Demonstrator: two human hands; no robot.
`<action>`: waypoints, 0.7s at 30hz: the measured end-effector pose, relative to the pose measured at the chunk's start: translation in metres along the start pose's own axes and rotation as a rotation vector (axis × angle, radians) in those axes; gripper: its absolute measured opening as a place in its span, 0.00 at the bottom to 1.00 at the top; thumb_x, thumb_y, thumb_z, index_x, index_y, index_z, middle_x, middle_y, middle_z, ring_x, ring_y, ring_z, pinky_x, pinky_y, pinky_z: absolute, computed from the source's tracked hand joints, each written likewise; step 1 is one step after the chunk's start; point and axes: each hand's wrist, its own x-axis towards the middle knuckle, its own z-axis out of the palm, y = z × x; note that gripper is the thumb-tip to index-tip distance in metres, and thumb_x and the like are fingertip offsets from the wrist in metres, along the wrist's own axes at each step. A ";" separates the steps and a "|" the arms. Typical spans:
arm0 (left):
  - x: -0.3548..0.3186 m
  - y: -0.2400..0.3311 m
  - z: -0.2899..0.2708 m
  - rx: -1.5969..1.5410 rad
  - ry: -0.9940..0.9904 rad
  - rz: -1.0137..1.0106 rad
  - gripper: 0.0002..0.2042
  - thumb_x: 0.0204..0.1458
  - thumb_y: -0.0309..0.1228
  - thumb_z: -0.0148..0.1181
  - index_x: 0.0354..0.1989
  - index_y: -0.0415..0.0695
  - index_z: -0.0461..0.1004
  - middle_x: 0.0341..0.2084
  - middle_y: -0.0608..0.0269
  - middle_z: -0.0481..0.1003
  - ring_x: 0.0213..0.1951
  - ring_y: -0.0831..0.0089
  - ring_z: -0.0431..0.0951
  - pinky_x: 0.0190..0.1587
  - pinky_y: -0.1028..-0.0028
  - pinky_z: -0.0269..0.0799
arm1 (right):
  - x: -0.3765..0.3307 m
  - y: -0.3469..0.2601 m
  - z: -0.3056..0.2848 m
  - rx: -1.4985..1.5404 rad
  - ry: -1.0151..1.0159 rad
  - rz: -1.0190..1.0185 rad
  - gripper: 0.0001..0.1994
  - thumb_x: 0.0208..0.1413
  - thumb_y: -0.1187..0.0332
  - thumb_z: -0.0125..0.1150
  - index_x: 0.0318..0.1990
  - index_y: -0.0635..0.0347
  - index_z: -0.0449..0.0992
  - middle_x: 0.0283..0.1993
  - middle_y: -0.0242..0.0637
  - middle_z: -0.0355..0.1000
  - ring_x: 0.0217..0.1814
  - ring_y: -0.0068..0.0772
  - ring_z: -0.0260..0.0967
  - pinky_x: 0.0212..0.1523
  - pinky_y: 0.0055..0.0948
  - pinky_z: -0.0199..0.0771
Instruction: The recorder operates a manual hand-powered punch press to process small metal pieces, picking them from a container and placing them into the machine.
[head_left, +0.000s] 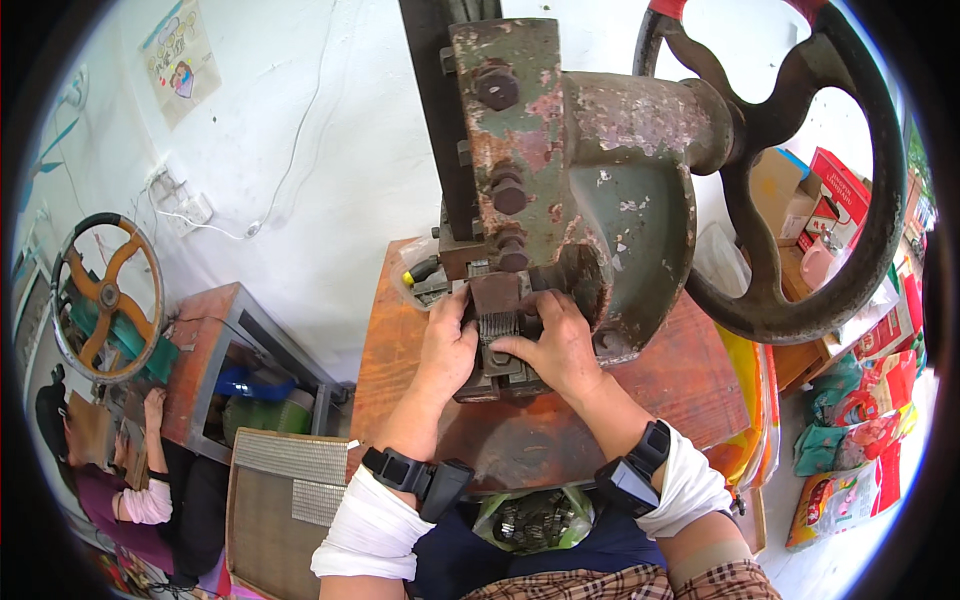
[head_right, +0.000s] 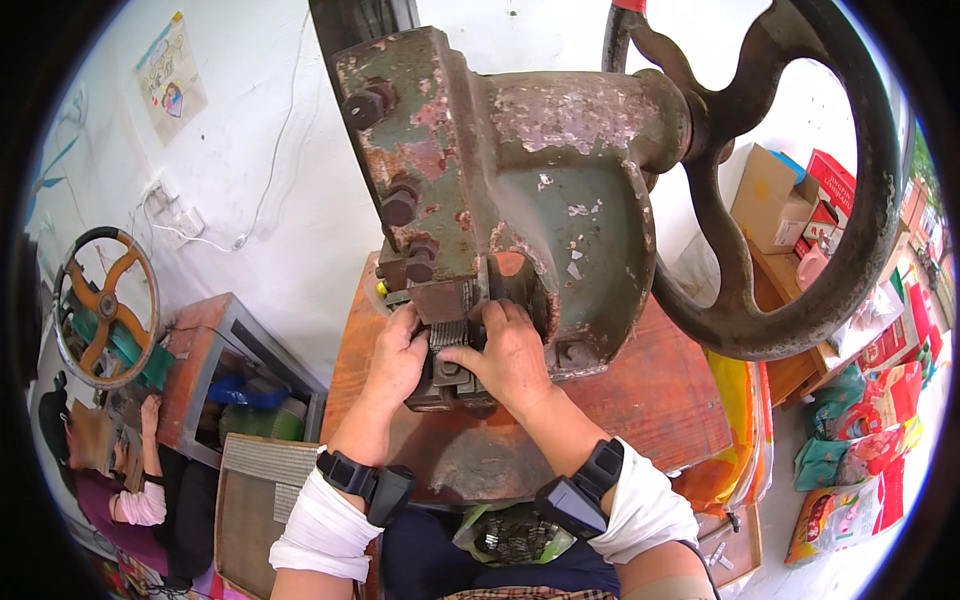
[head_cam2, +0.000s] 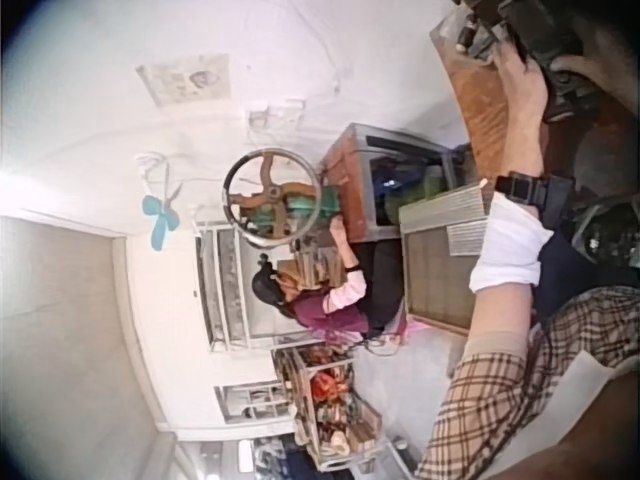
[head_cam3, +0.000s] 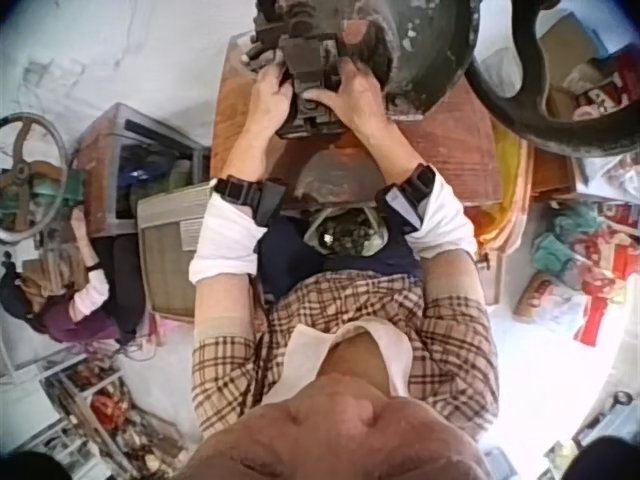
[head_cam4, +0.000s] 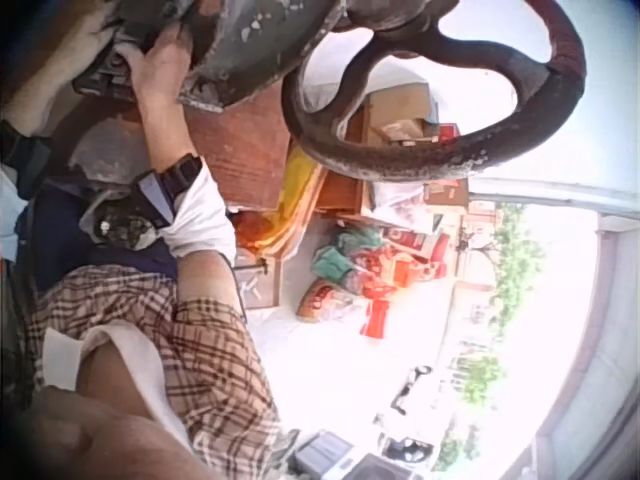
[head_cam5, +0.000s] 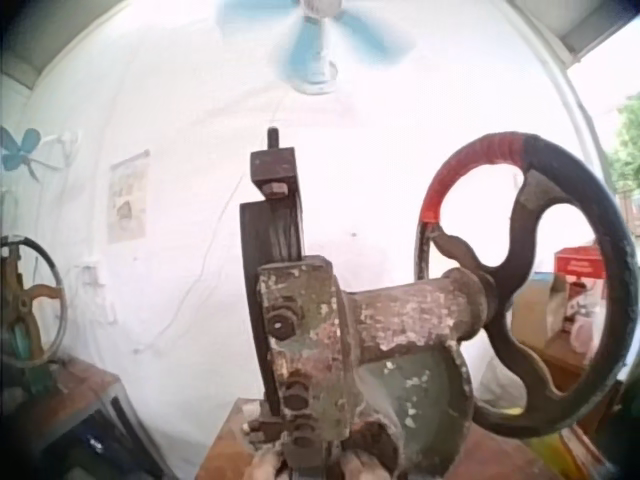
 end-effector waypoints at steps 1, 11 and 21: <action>0.000 0.008 -0.001 0.118 -0.027 0.035 0.23 0.47 0.16 0.49 0.55 0.38 0.65 0.47 0.47 0.68 0.51 0.51 0.66 0.56 0.64 0.62 | 0.002 0.002 0.001 -0.015 -0.019 0.038 0.28 0.32 0.57 0.75 0.39 0.66 0.71 0.38 0.47 0.69 0.43 0.50 0.67 0.43 0.42 0.69; -0.003 0.015 -0.003 0.191 0.013 0.057 0.22 0.45 0.15 0.48 0.52 0.39 0.69 0.48 0.49 0.70 0.53 0.52 0.65 0.58 0.65 0.60 | 0.010 -0.009 0.004 -0.177 -0.056 0.065 0.33 0.29 0.50 0.74 0.41 0.65 0.71 0.39 0.43 0.70 0.46 0.49 0.67 0.44 0.40 0.71; -0.003 0.024 0.003 0.409 -0.161 -0.100 0.24 0.51 0.26 0.46 0.60 0.46 0.62 0.62 0.63 0.60 0.64 0.58 0.54 0.54 0.28 0.41 | 0.006 -0.018 -0.060 0.010 -0.079 -0.010 0.26 0.34 0.60 0.74 0.41 0.64 0.74 0.42 0.45 0.71 0.44 0.49 0.70 0.43 0.38 0.72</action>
